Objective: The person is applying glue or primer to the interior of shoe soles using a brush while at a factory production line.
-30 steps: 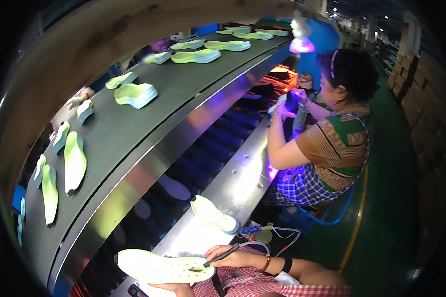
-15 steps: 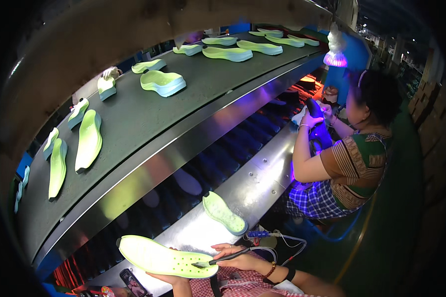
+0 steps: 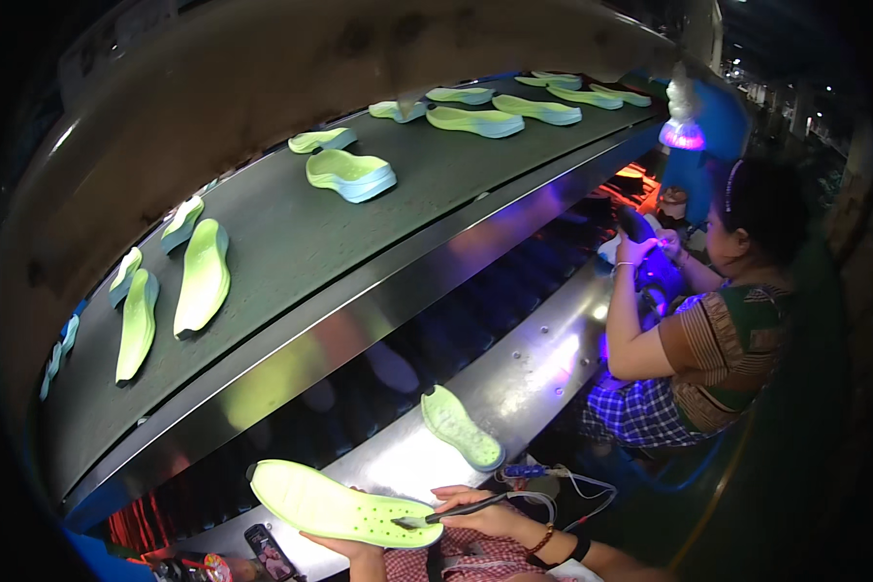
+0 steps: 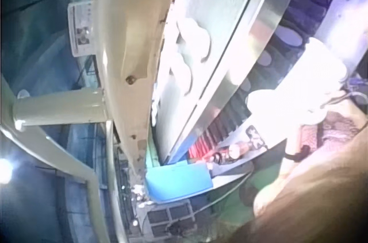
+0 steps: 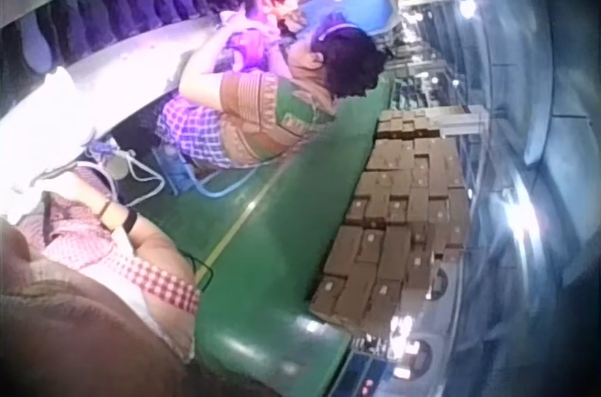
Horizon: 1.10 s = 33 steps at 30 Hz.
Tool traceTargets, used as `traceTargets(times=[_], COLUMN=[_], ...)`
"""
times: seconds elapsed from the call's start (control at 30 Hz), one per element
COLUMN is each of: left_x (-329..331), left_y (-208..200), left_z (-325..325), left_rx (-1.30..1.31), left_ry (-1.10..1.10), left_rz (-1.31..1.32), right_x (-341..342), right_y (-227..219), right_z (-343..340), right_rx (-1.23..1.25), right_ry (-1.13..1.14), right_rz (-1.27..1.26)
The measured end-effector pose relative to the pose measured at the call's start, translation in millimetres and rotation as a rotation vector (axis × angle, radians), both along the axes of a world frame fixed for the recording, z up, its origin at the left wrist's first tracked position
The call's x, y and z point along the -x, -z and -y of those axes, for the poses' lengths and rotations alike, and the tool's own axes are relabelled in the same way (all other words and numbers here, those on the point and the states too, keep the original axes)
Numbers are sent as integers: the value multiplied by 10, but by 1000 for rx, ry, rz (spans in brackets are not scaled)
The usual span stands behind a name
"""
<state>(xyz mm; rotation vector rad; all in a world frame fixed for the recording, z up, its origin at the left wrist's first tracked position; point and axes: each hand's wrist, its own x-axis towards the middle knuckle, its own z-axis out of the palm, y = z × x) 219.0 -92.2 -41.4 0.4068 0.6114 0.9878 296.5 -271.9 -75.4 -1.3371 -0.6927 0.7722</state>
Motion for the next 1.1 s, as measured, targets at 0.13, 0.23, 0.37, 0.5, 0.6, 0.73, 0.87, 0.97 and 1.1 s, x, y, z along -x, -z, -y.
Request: traceTargets(times=[0.13, 0.23, 0.37, 0.5, 0.6, 0.73, 0.87, 0.97, 1.1], left_x=[-85, 16, 123, 25, -45, -122, -225, -284, -338], left_y=[-98, 23, 323, 235, 153, 111, 115, 108, 131], left_z=[-3, -51, -250, -158, -38, 4, 18, 23, 45], left_rx=[31, -27, -369, -403, -392, -387, -380, -369, -356], left_ry=[-48, 44, 184, 161, 179, 209, 240, 257, 291], left_rz=[-70, -34, -167, -233, -226, -212, -194, -182, -171], right_x=[-68, -69, -75, -35, -43, -55, -73, -103, -52], right_y=[69, -11, 37, 114, 111, 124, 108, 136, 220], right_z=[-66, -107, -59, -155, -139, -136, -151, -166, -194], right_rx=[-27, -83, -90, -60, -51, -62, -57, -46, -131], right_ry=[4, 13, 30, -20, -54, -58, -44, -48, -8], right_rz=[-15, -59, -141, -281, -158, -149, -161, -127, -185])
